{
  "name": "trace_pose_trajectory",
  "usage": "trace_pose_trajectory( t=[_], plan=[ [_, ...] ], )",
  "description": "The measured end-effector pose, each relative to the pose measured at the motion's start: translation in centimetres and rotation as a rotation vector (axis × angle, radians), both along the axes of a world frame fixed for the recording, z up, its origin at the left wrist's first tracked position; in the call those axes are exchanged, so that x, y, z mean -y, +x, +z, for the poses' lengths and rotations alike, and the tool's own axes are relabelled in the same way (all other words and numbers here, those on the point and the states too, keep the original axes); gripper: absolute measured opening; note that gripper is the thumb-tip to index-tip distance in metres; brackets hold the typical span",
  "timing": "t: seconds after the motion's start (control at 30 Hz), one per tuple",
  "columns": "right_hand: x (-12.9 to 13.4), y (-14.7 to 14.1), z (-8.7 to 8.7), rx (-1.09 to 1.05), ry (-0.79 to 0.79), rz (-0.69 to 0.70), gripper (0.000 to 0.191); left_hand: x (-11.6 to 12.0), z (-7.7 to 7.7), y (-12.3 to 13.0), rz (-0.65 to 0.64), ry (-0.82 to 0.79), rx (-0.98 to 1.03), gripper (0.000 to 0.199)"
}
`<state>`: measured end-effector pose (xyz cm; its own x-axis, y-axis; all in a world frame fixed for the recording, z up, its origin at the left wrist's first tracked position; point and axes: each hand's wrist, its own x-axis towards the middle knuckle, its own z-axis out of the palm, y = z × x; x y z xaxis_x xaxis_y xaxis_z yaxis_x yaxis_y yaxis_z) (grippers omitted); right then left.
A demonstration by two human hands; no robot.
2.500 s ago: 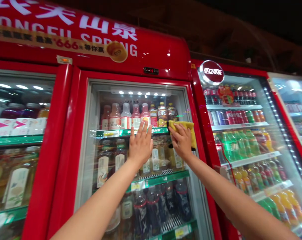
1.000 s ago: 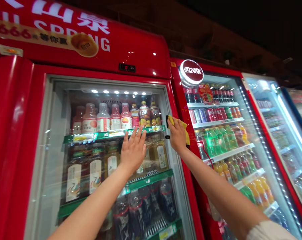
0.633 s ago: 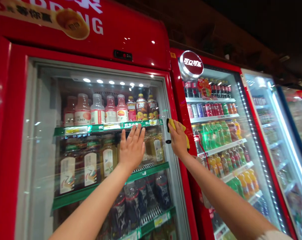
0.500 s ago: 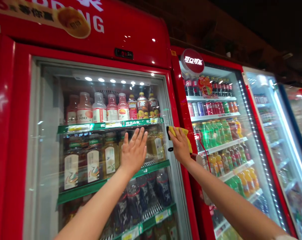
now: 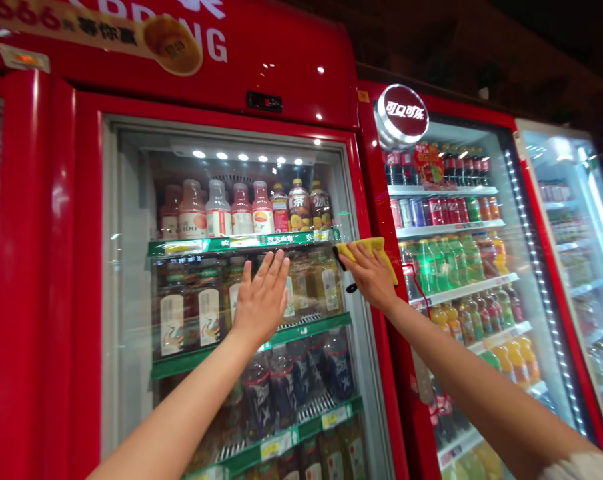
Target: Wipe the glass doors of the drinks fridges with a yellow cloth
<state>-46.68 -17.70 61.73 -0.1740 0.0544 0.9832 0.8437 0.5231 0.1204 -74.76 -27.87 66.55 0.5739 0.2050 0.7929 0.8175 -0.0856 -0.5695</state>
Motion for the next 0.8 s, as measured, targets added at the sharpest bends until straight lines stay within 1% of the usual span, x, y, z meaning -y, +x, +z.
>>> trace_pose_trajectory(
  t=[0.07,0.1,0.13,0.17,0.23,0.3,0.33,0.37,0.4,0.43,0.47,0.53,0.57,0.6,0.63,0.7,0.73,0.8],
  plan=[
    [-0.4,-1.6,2.0,-0.167,0.011,0.029,0.057,0.3,0.0,-0.8,0.021,-0.009,0.012,0.075],
    [-0.3,-2.8,2.8,-0.213,0.018,0.041,0.058,0.4,0.0,-1.0,0.028,-0.016,0.018,0.074],
    [-0.1,-4.0,3.1,-0.221,0.022,0.047,0.059,0.4,0.0,-1.1,0.033,-0.023,0.025,0.074],
    [0.4,-5.1,2.8,-0.192,0.021,0.047,0.059,0.5,0.0,-1.2,0.037,-0.030,0.031,0.073],
    [1.6,-6.0,1.1,-0.049,0.011,0.035,0.057,0.6,-0.2,-1.4,0.041,-0.046,0.039,0.071],
    [2.6,-4.8,-1.1,0.137,0.003,0.024,0.054,1.0,-0.4,-1.8,0.048,-0.064,0.034,0.069],
    [3.0,-3.8,-1.9,0.221,0.001,0.019,0.051,1.3,-0.5,-2.1,0.054,-0.075,0.025,0.069],
    [3.1,-2.7,-2.2,0.259,0.007,0.010,0.048,1.6,-0.6,-2.5,0.060,-0.085,0.015,0.069],
    [3.1,-1.8,-2.0,0.241,0.007,-0.008,0.045,1.9,-0.6,-3.1,0.067,-0.094,0.007,0.068],
    [3.0,-1.4,-1.4,0.188,0.001,-0.027,0.044,2.2,-0.7,-3.6,0.073,-0.099,0.005,0.068],
    [2.8,-1.5,-0.4,0.112,-0.012,-0.042,0.044,2.5,-0.7,-4.1,0.078,-0.101,0.009,0.068],
    [2.7,-3.5,1.8,-0.070,-0.048,-0.058,0.046,2.9,-0.7,-4.9,0.084,-0.095,0.030,0.069],
    [2.9,-5.2,2.6,-0.148,-0.067,-0.056,0.047,3.0,-0.8,-5.2,0.085,-0.090,0.041,0.070],
    [3.3,-6.9,2.9,-0.199,-0.078,-0.049,0.048,3.1,-1.0,-5.4,0.084,-0.082,0.050,0.070],
    [3.7,-8.6,2.8,-0.199,-0.079,-0.033,0.049,3.1,-1.1,-5.5,0.083,-0.074,0.057,0.071],
    [4.7,-10.8,1.4,-0.074,-0.058,0.020,0.053,3.2,-1.6,-5.8,0.084,-0.061,0.057,0.071],
    [5.1,-11.1,0.4,0.019,-0.042,0.050,0.054,3.3,-1.8,-6.0,0.087,-0.055,0.051,0.071],
    [5.4,-10.5,-1.2,0.181,-0.011,0.098,0.054,3.7,-2.0,-6.8,0.097,-0.048,0.029,0.071]
  ],
)
